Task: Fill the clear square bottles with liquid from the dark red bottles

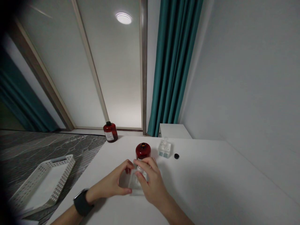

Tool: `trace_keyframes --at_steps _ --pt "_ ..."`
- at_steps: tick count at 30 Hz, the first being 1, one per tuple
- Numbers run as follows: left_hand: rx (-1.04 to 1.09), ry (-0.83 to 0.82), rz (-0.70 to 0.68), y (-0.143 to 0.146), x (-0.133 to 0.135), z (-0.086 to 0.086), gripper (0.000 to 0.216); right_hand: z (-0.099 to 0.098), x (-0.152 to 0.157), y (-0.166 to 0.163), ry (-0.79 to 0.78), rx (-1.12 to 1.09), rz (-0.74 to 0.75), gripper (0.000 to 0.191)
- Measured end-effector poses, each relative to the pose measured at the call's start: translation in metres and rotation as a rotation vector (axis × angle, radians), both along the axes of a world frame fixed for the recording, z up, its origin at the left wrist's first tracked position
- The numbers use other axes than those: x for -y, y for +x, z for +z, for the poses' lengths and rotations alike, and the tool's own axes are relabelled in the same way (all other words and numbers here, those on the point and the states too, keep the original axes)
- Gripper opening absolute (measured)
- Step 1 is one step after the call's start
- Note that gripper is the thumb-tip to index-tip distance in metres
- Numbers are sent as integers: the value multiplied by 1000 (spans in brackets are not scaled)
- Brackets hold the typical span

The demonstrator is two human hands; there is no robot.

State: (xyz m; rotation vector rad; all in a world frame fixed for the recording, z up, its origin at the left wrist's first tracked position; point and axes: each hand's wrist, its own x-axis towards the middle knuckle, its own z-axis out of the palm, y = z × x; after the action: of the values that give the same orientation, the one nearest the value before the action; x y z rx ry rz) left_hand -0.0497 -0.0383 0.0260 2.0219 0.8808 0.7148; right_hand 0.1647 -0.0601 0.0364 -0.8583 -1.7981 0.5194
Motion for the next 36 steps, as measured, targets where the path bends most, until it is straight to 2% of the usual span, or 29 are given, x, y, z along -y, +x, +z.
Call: trace_keyframes --at_steps 8,21,36 --pt "-20 -8 19 1 0 2 50 4 -8 3 -64 -135 -90 31" --pt "-53 -31 19 1 2 6 49 6 -12 12 -115 -31 -152 27" --pt "-20 -37 11 0 1 2 50 5 -16 16 -200 -125 -217 27"
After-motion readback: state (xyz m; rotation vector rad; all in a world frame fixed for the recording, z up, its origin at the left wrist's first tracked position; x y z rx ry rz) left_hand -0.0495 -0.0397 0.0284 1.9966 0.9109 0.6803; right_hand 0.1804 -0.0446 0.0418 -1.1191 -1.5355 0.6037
